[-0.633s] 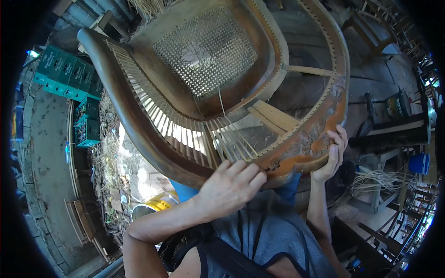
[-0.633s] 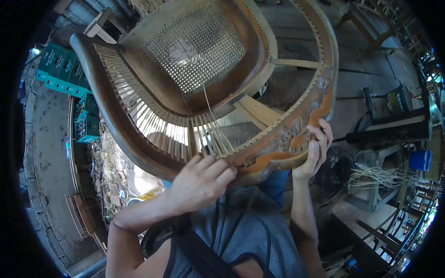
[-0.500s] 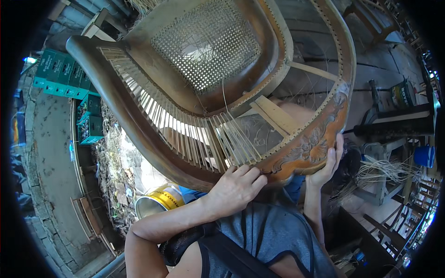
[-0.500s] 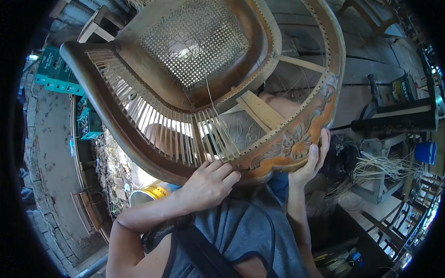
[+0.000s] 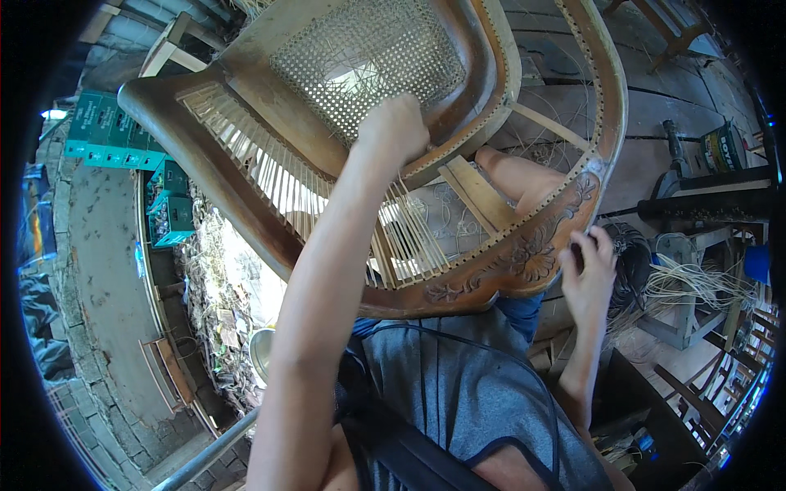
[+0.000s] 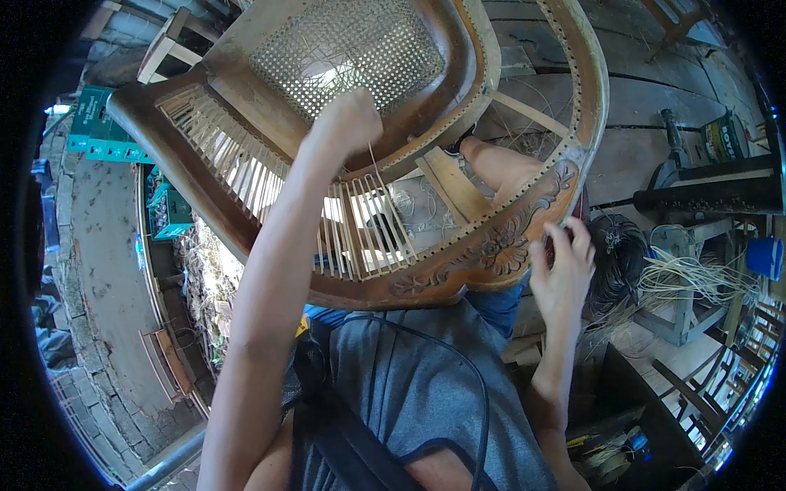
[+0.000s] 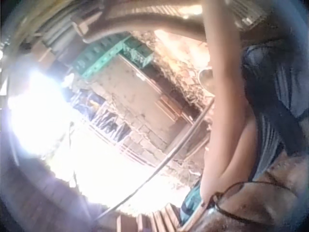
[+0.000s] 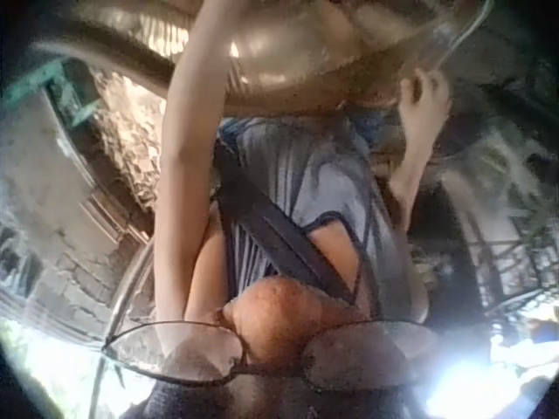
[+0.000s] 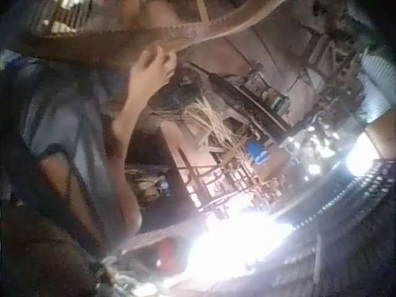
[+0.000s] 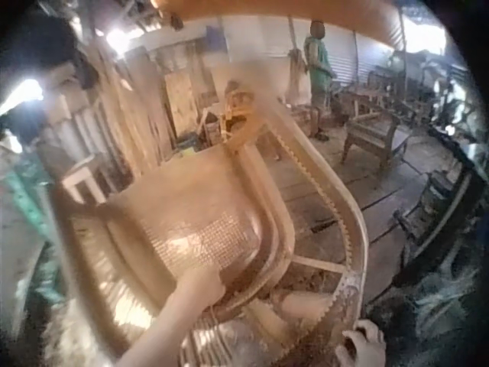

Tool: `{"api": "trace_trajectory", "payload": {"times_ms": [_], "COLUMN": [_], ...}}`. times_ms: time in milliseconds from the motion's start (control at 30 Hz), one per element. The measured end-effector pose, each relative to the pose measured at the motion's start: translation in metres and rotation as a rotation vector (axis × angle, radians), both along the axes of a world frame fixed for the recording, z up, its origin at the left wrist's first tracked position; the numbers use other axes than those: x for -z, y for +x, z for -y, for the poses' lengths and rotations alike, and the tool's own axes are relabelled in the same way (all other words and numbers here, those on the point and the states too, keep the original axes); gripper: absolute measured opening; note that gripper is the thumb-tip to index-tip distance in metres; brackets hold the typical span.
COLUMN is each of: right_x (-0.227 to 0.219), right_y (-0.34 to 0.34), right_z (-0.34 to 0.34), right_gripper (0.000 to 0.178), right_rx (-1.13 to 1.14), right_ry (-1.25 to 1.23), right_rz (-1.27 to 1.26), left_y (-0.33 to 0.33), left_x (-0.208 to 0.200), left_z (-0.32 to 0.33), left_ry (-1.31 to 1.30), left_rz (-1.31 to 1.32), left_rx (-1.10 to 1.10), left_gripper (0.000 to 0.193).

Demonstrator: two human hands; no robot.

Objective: Weaving thin rattan or cane strips onto the wooden frame of a chair back.

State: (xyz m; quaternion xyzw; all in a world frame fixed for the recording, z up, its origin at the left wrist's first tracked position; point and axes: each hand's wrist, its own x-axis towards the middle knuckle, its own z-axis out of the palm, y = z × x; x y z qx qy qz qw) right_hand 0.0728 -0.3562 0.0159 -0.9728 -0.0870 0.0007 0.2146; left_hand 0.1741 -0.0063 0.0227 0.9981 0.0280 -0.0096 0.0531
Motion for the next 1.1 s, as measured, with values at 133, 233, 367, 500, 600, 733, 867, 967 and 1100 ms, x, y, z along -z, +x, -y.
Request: {"api": "trace_trajectory", "payload": {"times_ms": [133, 233, 367, 500, 600, 733, 867, 967, 1100], "right_x": [-0.007, 0.096, 0.181, 0.217, 0.222, 0.186, 0.129, 0.109, 0.121], "right_y": [0.069, 0.136, 0.149, 0.148, 0.151, 0.165, 0.162, 0.163, 0.153], "right_z": [-0.073, -0.153, -0.243, -0.283, -0.294, -0.291, -0.283, -0.26, -0.24], "right_gripper": [0.017, 0.02, 0.032, 0.027, 0.024, 0.025, 0.025, 0.024, 0.014], "right_rx": [-0.202, -0.494, -0.544, -0.675, -0.695, -0.574, -0.66, -0.712, -0.838], "right_ry": [0.493, 0.446, 0.265, 0.356, 0.433, 0.656, 0.845, 0.772, 0.759], "right_rz": [-0.027, -0.423, -0.469, -0.508, -0.538, -0.494, -0.698, -0.752, -0.293], "left_y": [0.037, 0.024, -0.015, -0.027, -0.035, -0.03, -0.032, -0.025, -0.024], "left_x": [0.047, 0.14, 0.158, 0.178, 0.191, 0.182, 0.187, 0.175, 0.177], "left_z": [-0.041, -0.074, -0.059, -0.066, -0.066, -0.052, -0.056, -0.05, -0.048], "left_ry": [-0.193, -0.77, -0.755, -0.879, -0.86, -1.06, -1.009, -1.0, -1.012], "left_rz": [-0.251, -0.543, -0.719, -0.66, -0.599, -0.617, -0.666, -0.704, -0.701], "left_rx": [-0.278, -0.57, -0.779, -0.884, -0.868, -0.919, -0.939, -0.925, -0.923], "left_gripper": [0.014, 0.01, 0.01, 0.018, 0.02, 0.015, 0.009, 0.007, 0.011]}}
